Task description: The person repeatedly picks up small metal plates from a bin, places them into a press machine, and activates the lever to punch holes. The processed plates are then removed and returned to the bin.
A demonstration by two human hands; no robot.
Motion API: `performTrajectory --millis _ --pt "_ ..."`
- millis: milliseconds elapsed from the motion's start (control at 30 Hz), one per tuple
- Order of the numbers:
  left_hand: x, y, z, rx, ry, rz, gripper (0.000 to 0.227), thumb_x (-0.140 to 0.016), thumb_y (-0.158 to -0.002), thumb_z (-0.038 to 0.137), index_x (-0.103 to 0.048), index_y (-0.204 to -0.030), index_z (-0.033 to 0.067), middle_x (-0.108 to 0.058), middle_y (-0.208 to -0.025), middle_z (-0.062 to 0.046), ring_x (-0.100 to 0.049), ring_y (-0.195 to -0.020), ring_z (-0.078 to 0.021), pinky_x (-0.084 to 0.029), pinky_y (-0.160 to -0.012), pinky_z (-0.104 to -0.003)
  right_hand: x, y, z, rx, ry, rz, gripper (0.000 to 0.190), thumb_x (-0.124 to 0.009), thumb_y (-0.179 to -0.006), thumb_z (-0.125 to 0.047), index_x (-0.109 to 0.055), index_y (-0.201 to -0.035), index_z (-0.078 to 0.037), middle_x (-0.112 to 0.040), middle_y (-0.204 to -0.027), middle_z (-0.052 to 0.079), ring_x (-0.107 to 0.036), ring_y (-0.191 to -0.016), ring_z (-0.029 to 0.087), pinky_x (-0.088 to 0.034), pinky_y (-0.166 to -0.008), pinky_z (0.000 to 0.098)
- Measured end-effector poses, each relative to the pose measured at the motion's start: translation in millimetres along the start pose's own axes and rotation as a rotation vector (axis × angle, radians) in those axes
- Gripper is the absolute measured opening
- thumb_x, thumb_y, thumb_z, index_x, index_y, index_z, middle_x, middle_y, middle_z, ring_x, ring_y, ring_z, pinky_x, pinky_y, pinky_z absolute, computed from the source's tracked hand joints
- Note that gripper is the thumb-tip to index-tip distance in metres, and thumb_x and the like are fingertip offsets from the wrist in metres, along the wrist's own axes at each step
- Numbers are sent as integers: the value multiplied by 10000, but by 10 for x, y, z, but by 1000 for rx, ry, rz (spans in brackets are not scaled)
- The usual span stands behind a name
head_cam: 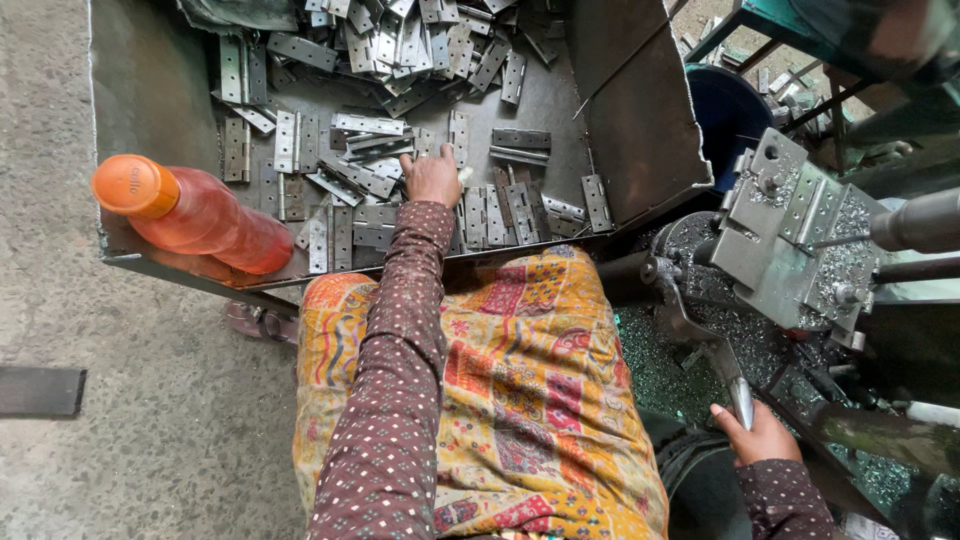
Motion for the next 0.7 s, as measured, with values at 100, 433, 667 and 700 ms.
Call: performTrajectory --millis 100,433,667,700 --pt "131 245 58 -52 20 67 537 -772 -870 264 -573 -1340 98 -708 -812 -42 -650 -876 -257 -314 -1027 -520 27 86 -73 5 -15 2 520 -695 -881 -504 -665 -1090 -29 -635 -629 136 -642 -472 270 -540 -505 412" --pt "12 597 130 -180 -109 284 297 -624 -931 121 -679 -1222 130 -751 -1033 -76 -683 -1045 -267 -293 -1102 -611 45 177 -198 22 31 27 553 -675 -884 -520 -657 -1158 -40 -672 -647 136 -671 -486 254 -549 -538 391" --pt "512 429 199 18 -17 -36 265 -696 -917 284 -748 -1123 126 -708 -1075 -94 -639 -1108 -299 -339 -1073 -540 49 209 -242 15 11 63 597 -677 -872 -531 -645 -1224 -50 -673 -670 144 -672 -489 264 -557 -548 405" --pt "549 501 193 24 -60 -127 252 -722 -905 312 -784 -1083 146 -697 -1091 -85 -627 -1140 -288 -352 -1079 -518 34 223 -242 11 11 53 591 -676 -873 -533 -653 -1214 -50 -672 -674 143 -671 -494 267 -557 -551 408"
Point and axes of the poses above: each hand's wrist, its own y-axis away from the middle knuckle, its own x-axis out of the back of the hand, z = x × y, the point moved 1 cm from there along -y, towards the middle knuckle
